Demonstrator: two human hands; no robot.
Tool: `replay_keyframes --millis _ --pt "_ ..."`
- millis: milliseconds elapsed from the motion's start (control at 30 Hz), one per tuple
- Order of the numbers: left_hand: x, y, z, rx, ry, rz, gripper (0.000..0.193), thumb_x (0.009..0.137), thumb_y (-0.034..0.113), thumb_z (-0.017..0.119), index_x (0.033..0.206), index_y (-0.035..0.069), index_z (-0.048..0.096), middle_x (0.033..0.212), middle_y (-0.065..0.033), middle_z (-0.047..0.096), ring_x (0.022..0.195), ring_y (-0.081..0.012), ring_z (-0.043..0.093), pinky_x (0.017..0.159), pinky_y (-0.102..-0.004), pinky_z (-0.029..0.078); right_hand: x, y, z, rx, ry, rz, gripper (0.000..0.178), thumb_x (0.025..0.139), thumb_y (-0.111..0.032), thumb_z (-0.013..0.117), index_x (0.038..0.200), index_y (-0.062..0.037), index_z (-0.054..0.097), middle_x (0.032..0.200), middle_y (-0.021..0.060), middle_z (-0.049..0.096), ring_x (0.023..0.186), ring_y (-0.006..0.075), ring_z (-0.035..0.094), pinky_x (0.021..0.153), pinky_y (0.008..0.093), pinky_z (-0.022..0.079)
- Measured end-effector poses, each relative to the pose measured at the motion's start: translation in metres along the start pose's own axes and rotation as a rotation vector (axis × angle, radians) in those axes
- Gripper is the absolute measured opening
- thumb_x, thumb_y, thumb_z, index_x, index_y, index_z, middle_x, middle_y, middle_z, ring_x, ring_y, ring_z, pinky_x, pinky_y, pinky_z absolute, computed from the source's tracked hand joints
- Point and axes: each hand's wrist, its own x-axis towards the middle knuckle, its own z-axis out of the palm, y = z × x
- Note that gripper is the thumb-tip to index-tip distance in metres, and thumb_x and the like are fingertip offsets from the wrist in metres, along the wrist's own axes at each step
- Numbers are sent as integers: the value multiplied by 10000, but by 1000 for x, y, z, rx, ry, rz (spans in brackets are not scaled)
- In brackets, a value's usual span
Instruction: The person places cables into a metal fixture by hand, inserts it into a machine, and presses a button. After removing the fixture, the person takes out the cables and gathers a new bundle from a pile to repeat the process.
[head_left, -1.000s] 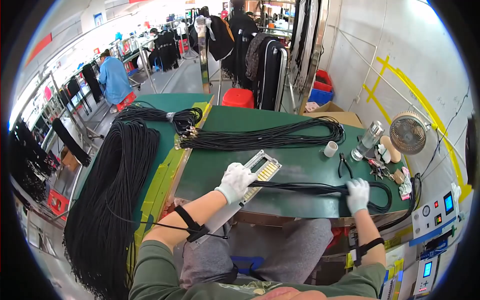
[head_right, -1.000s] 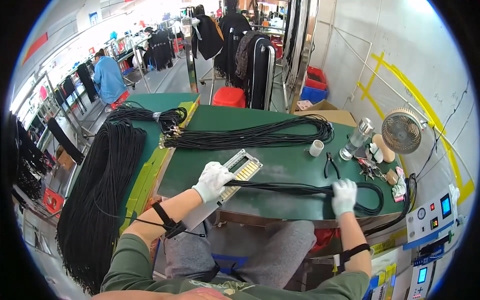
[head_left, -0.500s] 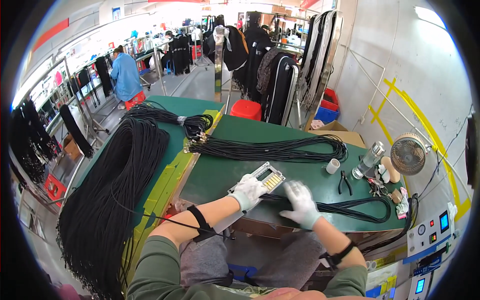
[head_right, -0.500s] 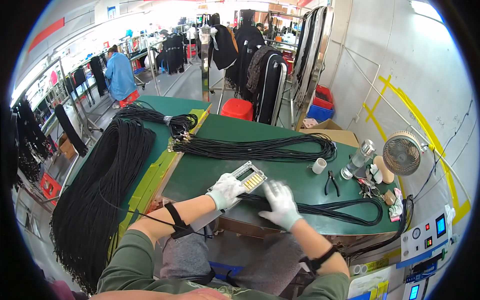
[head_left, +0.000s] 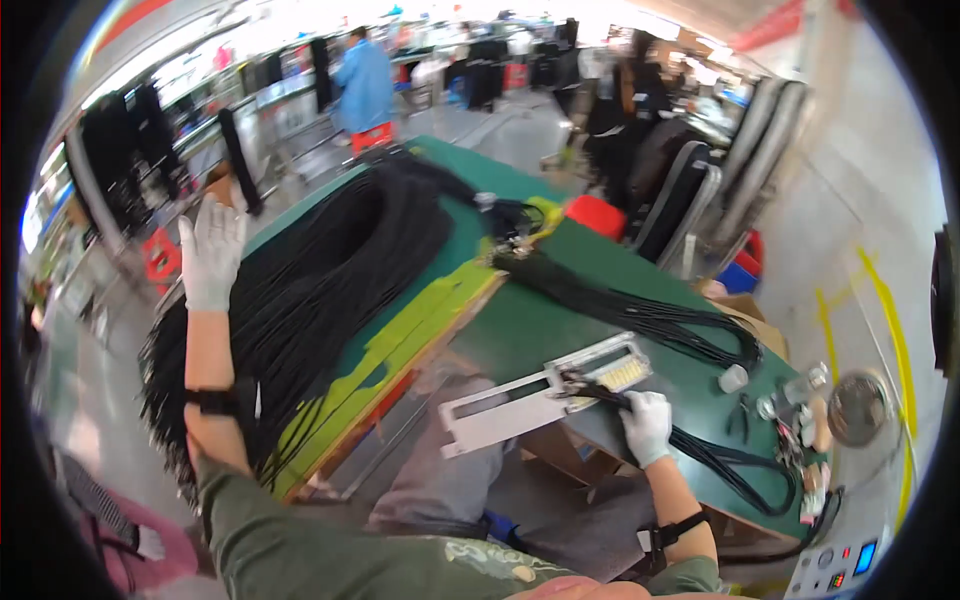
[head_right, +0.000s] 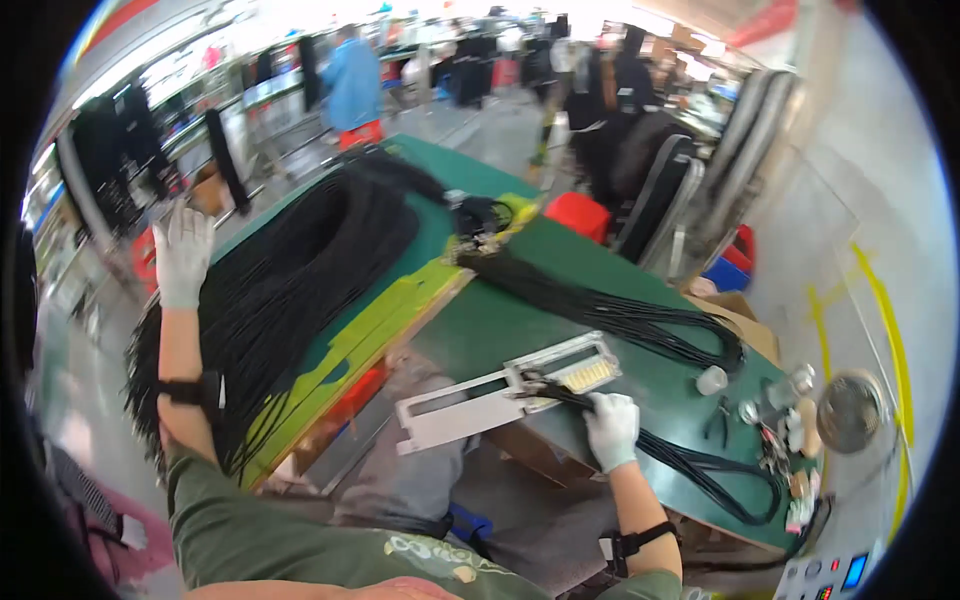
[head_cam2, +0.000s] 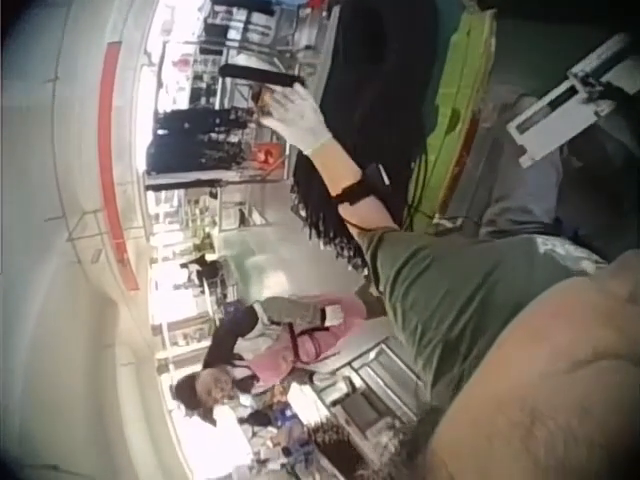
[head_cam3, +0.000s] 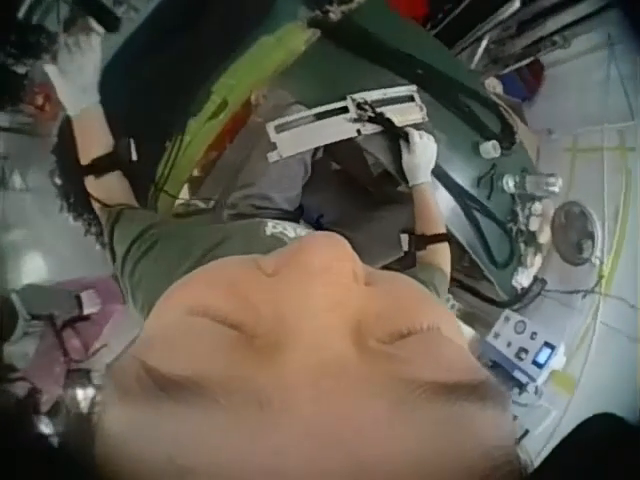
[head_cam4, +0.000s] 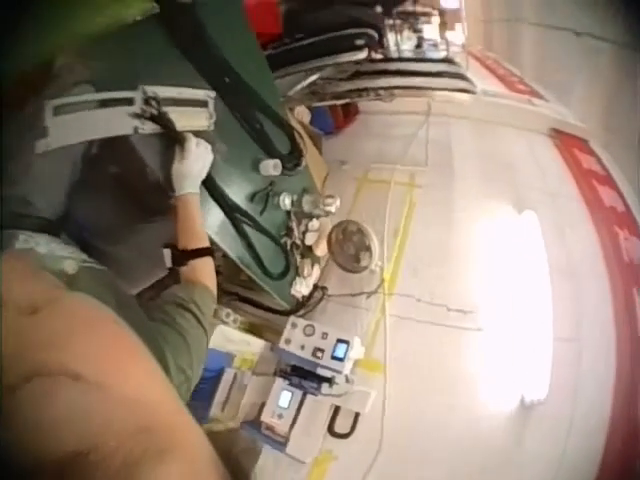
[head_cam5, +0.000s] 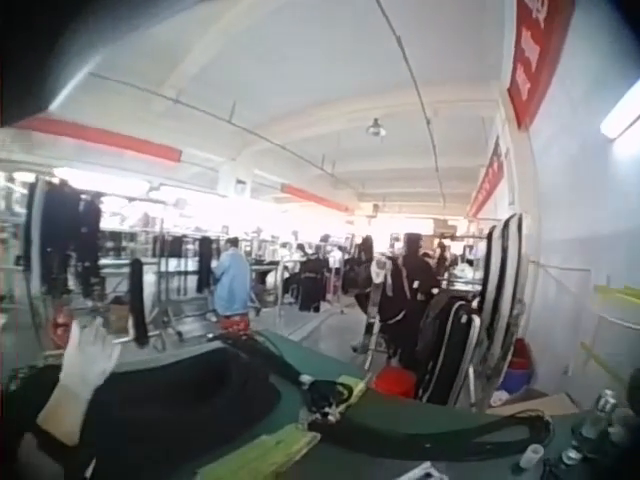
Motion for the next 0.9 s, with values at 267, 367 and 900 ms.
replay_keyframes --millis 267,367,900 --pt "-128 44 -102 -52 181 -112 292 952 200 622 1126 -30 578 830 -68 582 799 -200 583 784 -355 519 -2 9 8 54 -26 -42 289 813 -82 682 1096 -52 630 984 162 611 978 392 551 862 497 433" --pt "-169 23 -70 1019 -154 -405 273 953 152 603 1117 -63 642 964 -137 700 901 -242 691 874 -354 569 -4 12 9 75 -44 -40 291 852 -103 656 1131 -31 626 996 174 611 992 400 552 874 500 435" --pt "-199 148 -33 686 697 -898 501 1060 401 470 1418 51 469 717 38 514 508 -41 526 382 -157 422 -8 14 11 51 -36 9 293 837 -81 667 1119 -8 640 995 187 626 996 402 563 873 497 440"
